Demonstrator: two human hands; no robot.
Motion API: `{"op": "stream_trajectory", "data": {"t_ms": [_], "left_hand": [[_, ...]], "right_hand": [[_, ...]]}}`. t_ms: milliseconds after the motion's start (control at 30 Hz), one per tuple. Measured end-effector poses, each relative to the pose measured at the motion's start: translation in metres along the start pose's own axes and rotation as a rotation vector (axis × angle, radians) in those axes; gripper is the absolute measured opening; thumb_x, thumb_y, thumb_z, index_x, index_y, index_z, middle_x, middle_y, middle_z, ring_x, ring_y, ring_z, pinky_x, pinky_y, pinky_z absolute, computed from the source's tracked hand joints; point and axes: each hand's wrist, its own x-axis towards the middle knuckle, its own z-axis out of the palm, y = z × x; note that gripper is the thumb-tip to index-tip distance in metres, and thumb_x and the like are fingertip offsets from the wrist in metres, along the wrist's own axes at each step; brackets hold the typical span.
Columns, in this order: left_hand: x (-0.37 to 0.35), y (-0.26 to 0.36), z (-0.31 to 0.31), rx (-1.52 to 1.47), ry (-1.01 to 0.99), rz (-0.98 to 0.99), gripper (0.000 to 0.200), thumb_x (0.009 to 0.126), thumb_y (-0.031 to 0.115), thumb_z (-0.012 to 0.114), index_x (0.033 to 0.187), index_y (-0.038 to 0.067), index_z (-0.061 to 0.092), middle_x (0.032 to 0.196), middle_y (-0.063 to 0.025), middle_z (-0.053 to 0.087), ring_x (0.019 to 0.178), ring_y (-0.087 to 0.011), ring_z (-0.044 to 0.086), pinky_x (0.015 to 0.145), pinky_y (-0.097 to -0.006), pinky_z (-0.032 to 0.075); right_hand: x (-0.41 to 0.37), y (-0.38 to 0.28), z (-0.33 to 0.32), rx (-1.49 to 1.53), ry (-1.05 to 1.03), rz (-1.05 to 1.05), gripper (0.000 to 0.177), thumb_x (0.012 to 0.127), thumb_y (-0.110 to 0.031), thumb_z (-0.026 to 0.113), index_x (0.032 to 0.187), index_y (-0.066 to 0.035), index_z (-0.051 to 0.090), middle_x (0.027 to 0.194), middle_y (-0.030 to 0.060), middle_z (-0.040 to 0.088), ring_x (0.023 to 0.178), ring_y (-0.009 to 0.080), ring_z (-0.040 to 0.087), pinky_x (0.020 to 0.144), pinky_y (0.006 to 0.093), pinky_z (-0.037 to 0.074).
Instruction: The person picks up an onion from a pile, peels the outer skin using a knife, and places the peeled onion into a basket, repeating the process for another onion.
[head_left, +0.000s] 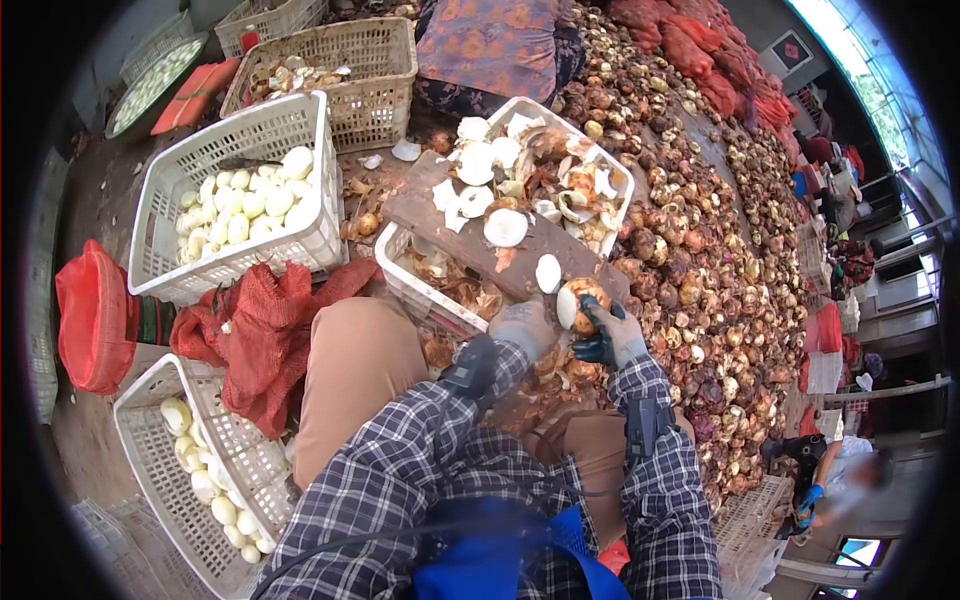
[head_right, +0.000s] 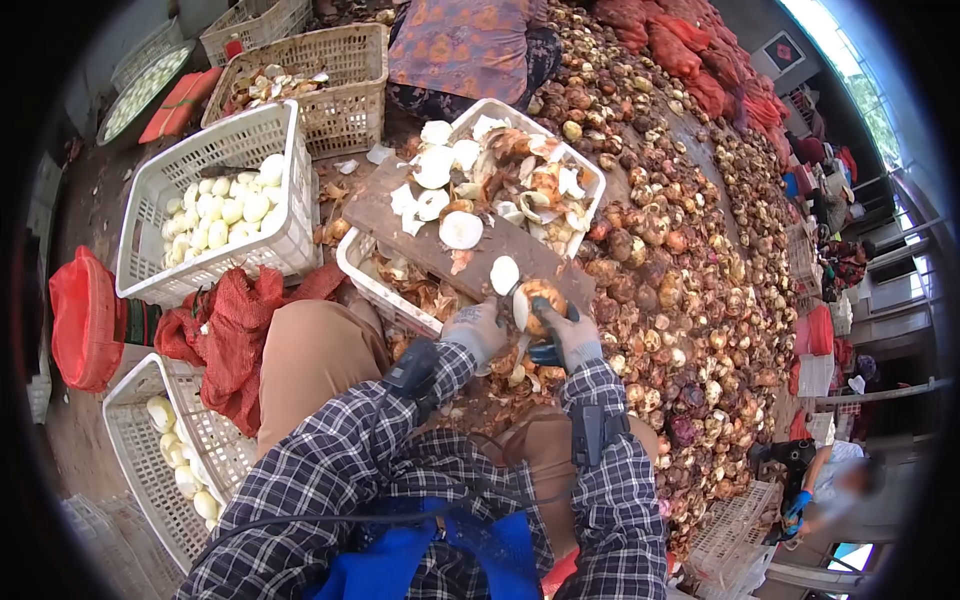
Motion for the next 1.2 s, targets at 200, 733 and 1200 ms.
{"op": "stream_trajectory", "data": {"t_ms": [200, 733, 1200], "left_hand": [[0.006, -0.011, 0.022, -0.047, 0.129, 0.127, 0.047, 0.085, 0.032, 0.055, 0.125, 0.007, 0.049, 0.119, -0.0148, 0.06, 0.108, -0.0301, 0.058, 0.094, -0.0384, 0.045], [-0.045, 0.05, -0.103, -0.476, 0.289, 0.582, 0.036, 0.085, 0.014, 0.058, 0.118, 0.0, 0.053, 0.082, -0.0091, 0.064, 0.067, -0.0165, 0.061, 0.06, -0.0309, 0.049], [-0.072, 0.032, -0.104, 0.153, 0.155, 0.768, 0.05, 0.074, 0.015, 0.065, 0.121, 0.006, 0.051, 0.102, -0.017, 0.059, 0.085, -0.0339, 0.062, 0.071, -0.0397, 0.052]], "right_hand": [[-0.023, 0.02, 0.007, 0.639, -0.184, -0.122, 0.049, 0.082, 0.0, 0.06, 0.128, 0.005, 0.044, 0.119, 0.0184, 0.056, 0.099, 0.0301, 0.062, 0.081, 0.0439, 0.058], [-0.047, -0.085, -0.02, 0.319, -0.269, -0.807, 0.091, 0.062, -0.044, 0.082, 0.13, 0.004, 0.046, 0.122, 0.017, 0.057, 0.111, 0.0241, 0.058, 0.094, 0.0371, 0.049], [-0.051, -0.085, -0.028, 0.085, -0.092, -0.936, 0.108, 0.048, -0.06, 0.085, 0.128, 0.003, 0.049, 0.12, 0.0145, 0.059, 0.113, 0.0243, 0.057, 0.099, 0.0383, 0.043]]}}
